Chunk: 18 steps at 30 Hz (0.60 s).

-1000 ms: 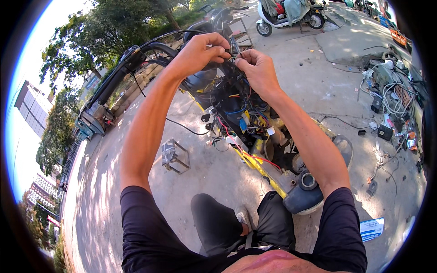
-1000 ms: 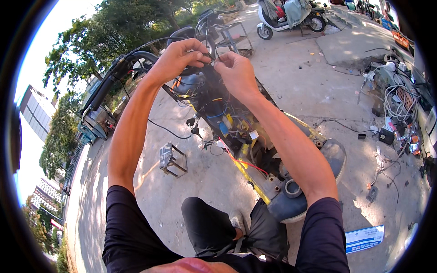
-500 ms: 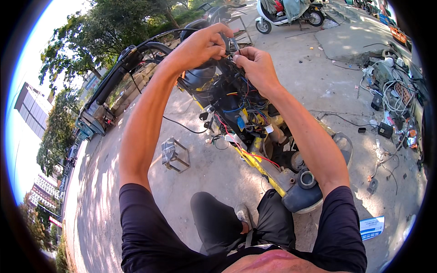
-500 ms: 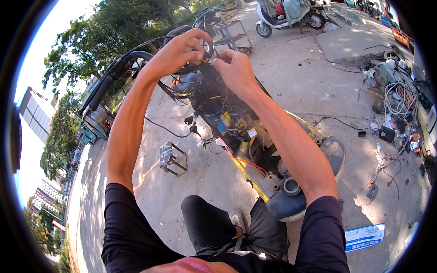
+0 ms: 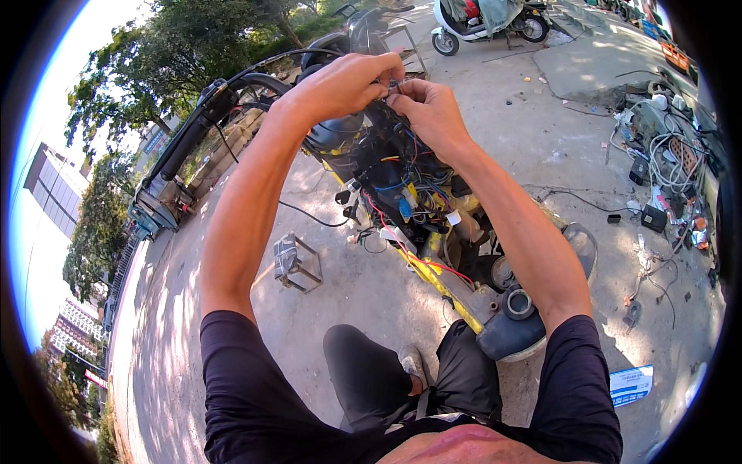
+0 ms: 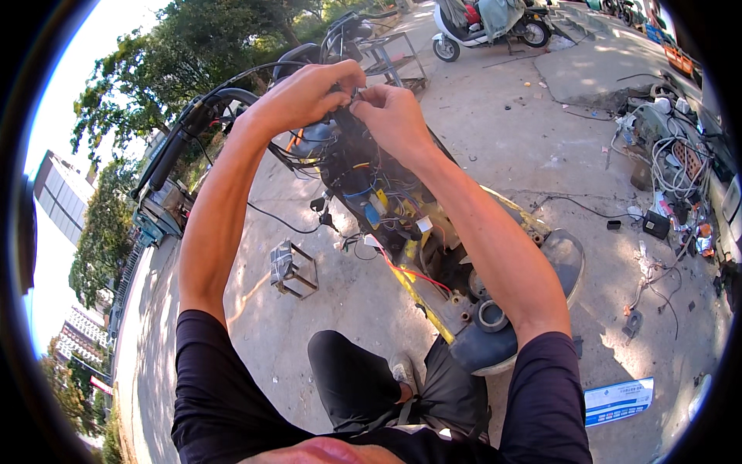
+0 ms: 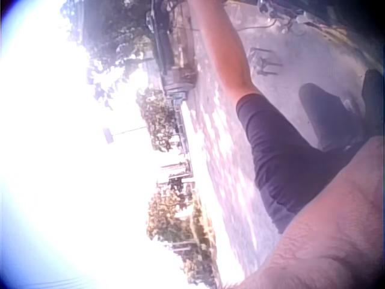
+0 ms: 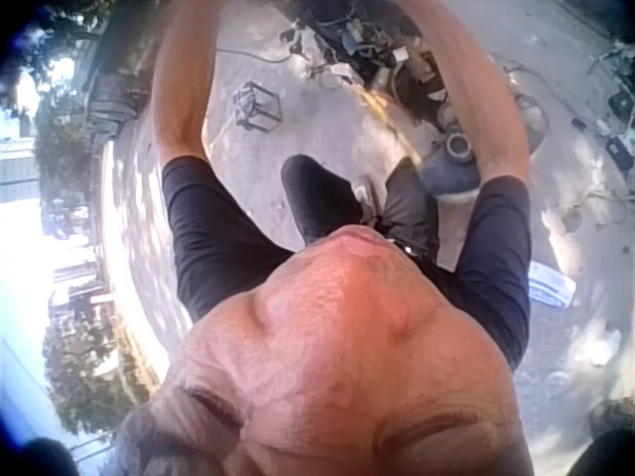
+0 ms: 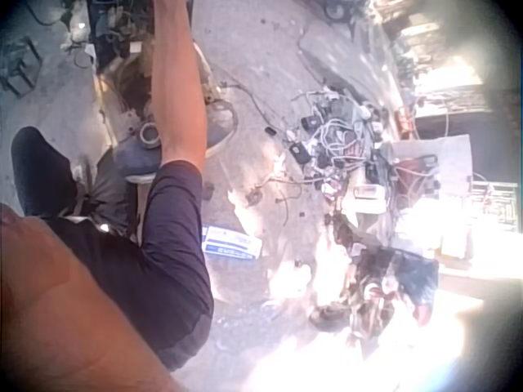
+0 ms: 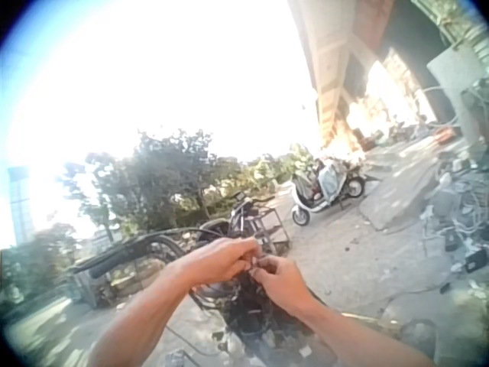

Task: The person works on the exposed wiring of a motorcycle, handling wires and components near the handlebars and seat. They remove eyeglasses, then use electrical tape to wrap and secure wire connections.

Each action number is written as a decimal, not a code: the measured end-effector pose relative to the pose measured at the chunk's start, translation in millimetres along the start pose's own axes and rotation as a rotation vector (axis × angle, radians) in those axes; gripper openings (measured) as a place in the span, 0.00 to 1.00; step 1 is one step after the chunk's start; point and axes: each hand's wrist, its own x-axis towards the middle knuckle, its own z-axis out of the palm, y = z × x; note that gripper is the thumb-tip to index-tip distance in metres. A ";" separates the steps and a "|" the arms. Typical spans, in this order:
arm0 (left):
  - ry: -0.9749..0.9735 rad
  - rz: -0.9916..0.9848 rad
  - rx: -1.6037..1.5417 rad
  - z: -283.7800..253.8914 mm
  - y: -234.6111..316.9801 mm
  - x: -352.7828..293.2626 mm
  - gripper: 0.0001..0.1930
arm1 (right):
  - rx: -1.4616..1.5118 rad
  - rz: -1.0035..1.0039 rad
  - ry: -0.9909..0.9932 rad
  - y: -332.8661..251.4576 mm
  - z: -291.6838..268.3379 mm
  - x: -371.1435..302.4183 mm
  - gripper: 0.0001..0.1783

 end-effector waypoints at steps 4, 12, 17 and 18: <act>0.017 0.011 0.007 2.7 0.0 -1.1 0.15 | 0.011 0.014 -0.007 -3.2 1.8 -1.3 0.16; 0.040 -0.228 -0.370 2.5 -11.4 2.5 0.15 | 0.096 0.018 -0.007 -3.3 1.8 -0.7 0.13; 0.164 -0.201 -0.364 14.7 -10.7 5.8 0.17 | 0.175 0.086 0.009 -7.7 -1.6 -2.1 0.10; 0.202 -0.202 -0.331 14.8 -5.5 5.1 0.17 | 0.191 0.101 0.004 -7.8 -2.9 -1.8 0.10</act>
